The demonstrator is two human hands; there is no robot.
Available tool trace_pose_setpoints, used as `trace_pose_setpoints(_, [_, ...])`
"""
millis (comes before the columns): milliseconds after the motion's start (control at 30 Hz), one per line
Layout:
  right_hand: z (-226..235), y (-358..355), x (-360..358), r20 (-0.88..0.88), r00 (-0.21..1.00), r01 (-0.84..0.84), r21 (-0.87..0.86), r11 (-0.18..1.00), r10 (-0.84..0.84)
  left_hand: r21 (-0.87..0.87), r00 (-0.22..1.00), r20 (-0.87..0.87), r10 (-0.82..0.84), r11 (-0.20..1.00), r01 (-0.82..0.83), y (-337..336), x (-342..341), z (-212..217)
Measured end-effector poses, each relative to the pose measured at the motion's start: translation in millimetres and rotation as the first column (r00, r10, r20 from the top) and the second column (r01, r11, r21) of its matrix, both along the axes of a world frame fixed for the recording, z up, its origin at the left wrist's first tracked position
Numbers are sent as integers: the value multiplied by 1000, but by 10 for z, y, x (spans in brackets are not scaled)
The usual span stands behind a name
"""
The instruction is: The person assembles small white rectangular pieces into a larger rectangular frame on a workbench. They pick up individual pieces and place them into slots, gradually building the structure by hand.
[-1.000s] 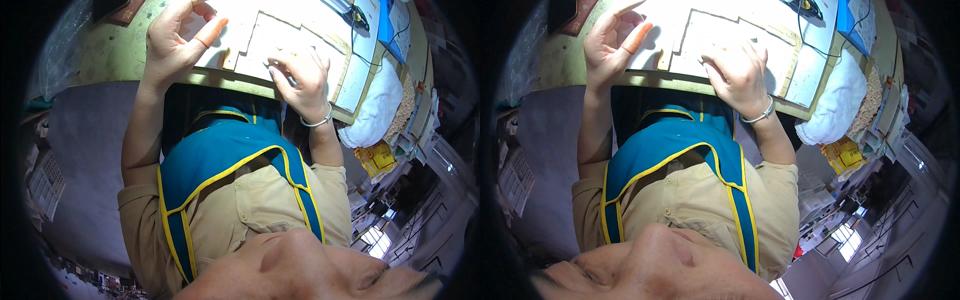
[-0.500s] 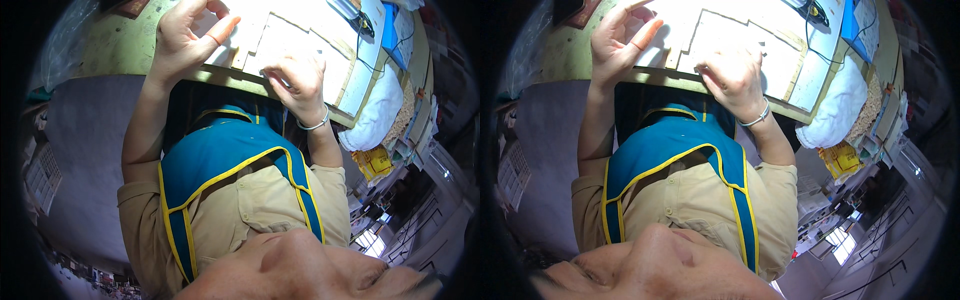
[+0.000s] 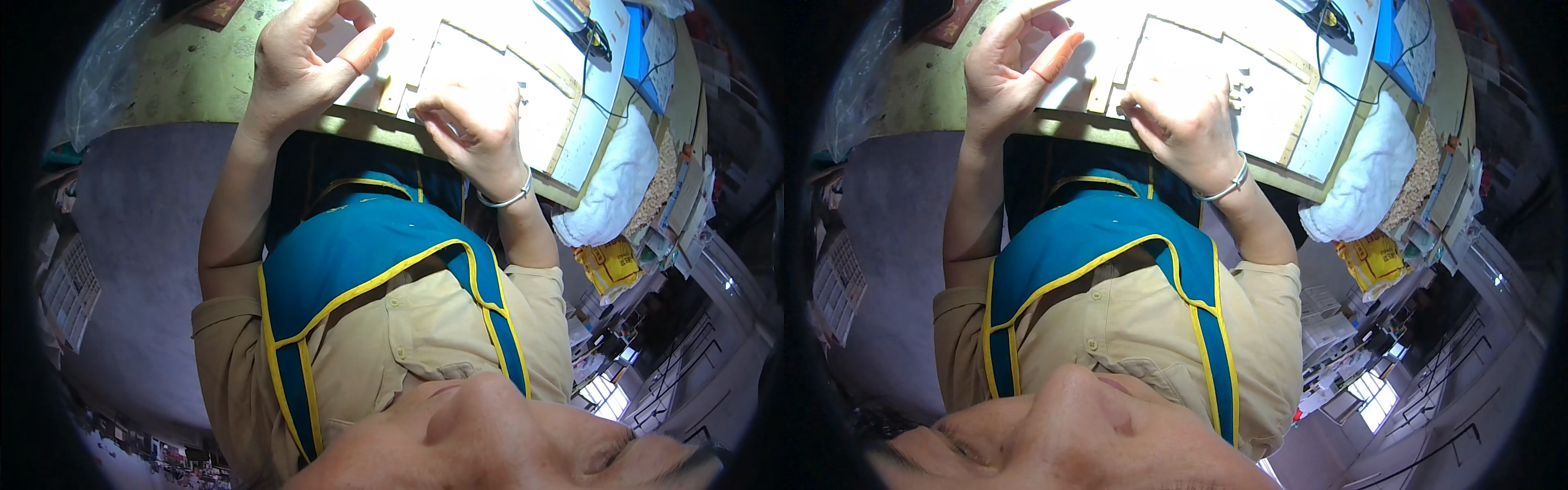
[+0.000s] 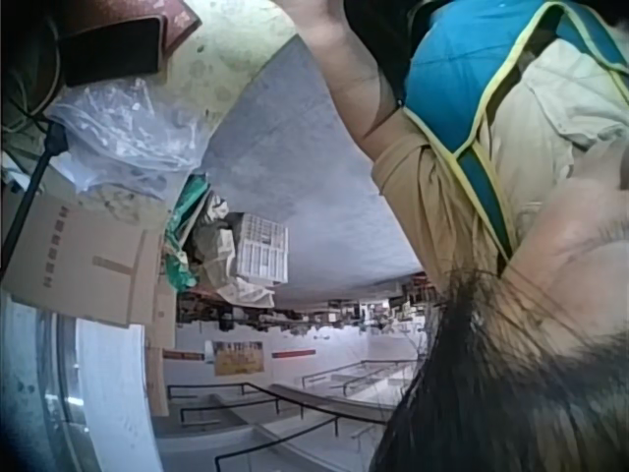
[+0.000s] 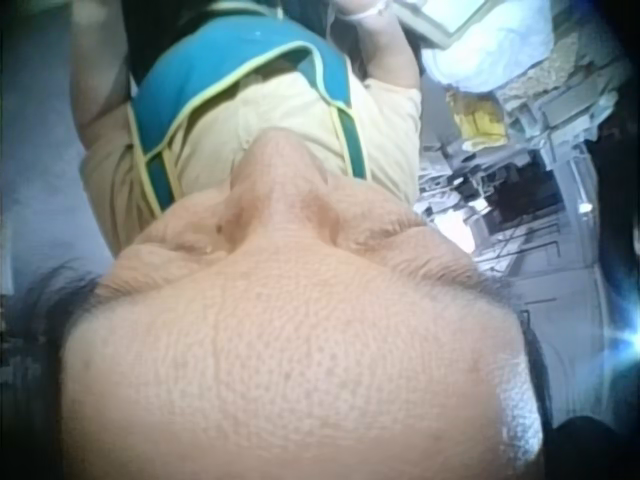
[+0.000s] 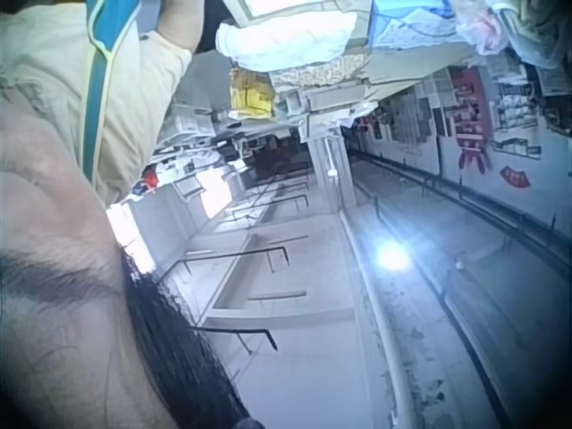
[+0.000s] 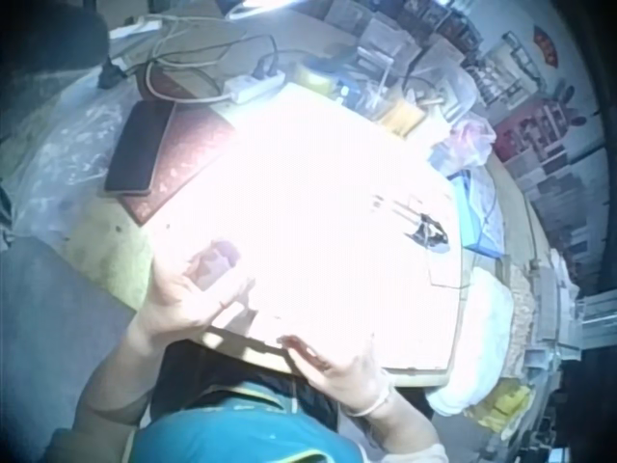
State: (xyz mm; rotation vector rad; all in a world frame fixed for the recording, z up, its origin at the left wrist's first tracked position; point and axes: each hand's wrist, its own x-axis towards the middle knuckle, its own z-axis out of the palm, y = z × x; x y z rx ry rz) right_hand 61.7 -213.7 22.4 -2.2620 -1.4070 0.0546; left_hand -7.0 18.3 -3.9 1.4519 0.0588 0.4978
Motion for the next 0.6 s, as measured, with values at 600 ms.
trace_pose_setpoints(600, [-101, 92, -84, 22, 995, 96, 39, 995, -96, 131, 999, 39, 31, 991, -36, 32, 20, 1])
